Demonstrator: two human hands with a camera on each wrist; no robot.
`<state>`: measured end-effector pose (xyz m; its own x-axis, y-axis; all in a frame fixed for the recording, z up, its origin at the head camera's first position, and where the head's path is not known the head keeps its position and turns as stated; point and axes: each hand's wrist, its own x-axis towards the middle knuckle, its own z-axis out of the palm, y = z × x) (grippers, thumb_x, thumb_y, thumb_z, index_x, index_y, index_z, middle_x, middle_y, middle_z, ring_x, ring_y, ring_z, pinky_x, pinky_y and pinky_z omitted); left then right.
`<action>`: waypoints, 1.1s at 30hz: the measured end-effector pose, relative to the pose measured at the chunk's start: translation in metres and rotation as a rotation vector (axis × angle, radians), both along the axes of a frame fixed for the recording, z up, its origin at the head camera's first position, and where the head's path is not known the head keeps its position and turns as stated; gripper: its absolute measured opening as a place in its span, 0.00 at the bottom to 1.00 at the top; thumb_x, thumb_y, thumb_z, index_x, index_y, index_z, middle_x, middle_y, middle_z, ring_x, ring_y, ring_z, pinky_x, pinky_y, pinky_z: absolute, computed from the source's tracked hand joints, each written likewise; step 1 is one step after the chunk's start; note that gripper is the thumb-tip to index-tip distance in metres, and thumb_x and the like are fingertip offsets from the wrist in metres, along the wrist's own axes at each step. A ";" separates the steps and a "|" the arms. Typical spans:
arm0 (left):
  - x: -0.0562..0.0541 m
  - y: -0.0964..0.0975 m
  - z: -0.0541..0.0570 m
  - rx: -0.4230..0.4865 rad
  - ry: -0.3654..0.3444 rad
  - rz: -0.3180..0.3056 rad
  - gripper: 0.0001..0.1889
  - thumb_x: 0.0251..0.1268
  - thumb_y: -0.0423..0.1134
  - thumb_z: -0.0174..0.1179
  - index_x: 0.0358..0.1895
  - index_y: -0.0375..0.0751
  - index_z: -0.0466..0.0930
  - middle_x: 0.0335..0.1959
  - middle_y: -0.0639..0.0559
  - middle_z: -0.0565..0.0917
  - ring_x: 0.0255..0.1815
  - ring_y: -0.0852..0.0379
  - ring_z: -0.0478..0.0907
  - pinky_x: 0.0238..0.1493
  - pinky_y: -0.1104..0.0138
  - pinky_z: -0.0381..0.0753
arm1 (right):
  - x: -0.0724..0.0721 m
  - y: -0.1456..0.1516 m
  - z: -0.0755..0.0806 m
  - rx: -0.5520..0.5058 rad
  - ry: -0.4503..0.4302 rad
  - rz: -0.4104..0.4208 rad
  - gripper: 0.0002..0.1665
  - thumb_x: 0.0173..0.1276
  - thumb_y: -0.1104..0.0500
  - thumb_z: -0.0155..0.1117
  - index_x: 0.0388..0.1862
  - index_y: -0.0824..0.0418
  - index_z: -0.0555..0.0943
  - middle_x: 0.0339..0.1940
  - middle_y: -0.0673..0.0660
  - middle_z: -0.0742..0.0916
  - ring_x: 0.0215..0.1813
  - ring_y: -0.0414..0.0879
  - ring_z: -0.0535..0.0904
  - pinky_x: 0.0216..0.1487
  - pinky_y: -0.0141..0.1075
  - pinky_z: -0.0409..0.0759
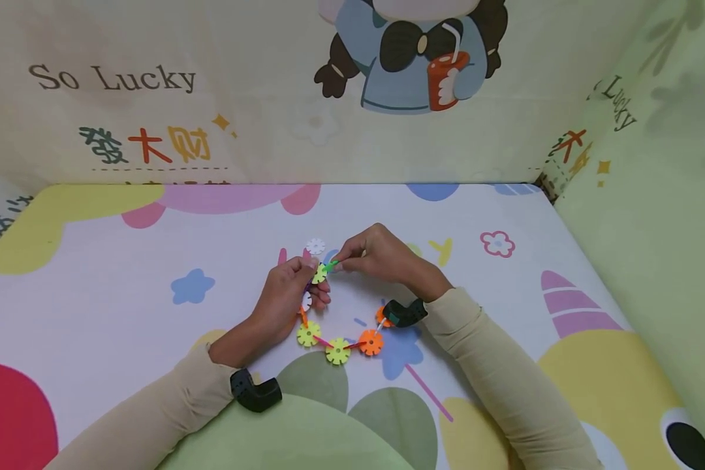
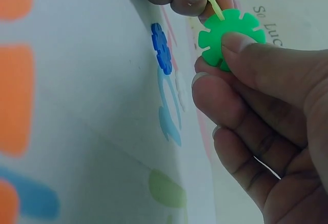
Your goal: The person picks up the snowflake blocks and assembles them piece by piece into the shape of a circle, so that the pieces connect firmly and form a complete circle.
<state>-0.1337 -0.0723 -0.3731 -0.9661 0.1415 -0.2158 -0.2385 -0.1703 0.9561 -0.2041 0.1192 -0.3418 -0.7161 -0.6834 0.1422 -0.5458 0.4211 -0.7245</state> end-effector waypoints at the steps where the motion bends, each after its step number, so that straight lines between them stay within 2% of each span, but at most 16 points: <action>1: 0.000 0.000 0.000 -0.002 -0.001 0.002 0.13 0.79 0.40 0.47 0.42 0.29 0.68 0.27 0.43 0.80 0.22 0.56 0.80 0.29 0.67 0.83 | 0.000 0.000 0.000 -0.001 0.006 0.003 0.03 0.59 0.65 0.73 0.33 0.63 0.90 0.31 0.49 0.89 0.25 0.39 0.75 0.24 0.29 0.67; 10: 0.000 -0.001 0.000 -0.028 -0.015 0.021 0.14 0.79 0.41 0.46 0.43 0.29 0.69 0.29 0.43 0.80 0.24 0.55 0.80 0.30 0.68 0.83 | 0.002 -0.004 0.002 0.035 0.005 0.028 0.02 0.60 0.64 0.72 0.31 0.63 0.89 0.25 0.49 0.88 0.23 0.38 0.72 0.24 0.29 0.67; 20: -0.001 -0.001 -0.001 -0.028 -0.036 -0.021 0.13 0.79 0.41 0.47 0.45 0.30 0.68 0.28 0.43 0.81 0.24 0.56 0.82 0.32 0.68 0.84 | 0.004 -0.004 0.006 0.066 0.009 0.072 0.02 0.61 0.68 0.70 0.32 0.64 0.89 0.26 0.50 0.88 0.25 0.37 0.75 0.25 0.29 0.69; 23: -0.001 -0.001 -0.002 -0.018 -0.034 -0.015 0.14 0.78 0.41 0.47 0.45 0.29 0.68 0.28 0.43 0.81 0.24 0.56 0.81 0.31 0.68 0.84 | 0.004 -0.004 0.006 0.064 -0.002 0.066 0.02 0.61 0.67 0.70 0.32 0.63 0.89 0.26 0.50 0.88 0.25 0.38 0.75 0.25 0.29 0.69; 30: -0.004 -0.001 -0.003 0.003 -0.080 -0.007 0.12 0.79 0.41 0.46 0.44 0.31 0.68 0.28 0.44 0.81 0.23 0.56 0.81 0.30 0.68 0.83 | 0.001 -0.005 0.005 0.059 0.000 0.023 0.02 0.62 0.66 0.70 0.33 0.62 0.88 0.26 0.50 0.87 0.23 0.39 0.71 0.24 0.29 0.66; 33: -0.005 0.000 -0.002 0.029 -0.080 0.004 0.12 0.79 0.40 0.46 0.43 0.32 0.68 0.28 0.44 0.81 0.22 0.56 0.81 0.29 0.68 0.83 | -0.001 -0.005 0.007 0.068 0.005 0.008 0.03 0.63 0.65 0.69 0.34 0.61 0.88 0.27 0.50 0.87 0.24 0.39 0.71 0.25 0.30 0.68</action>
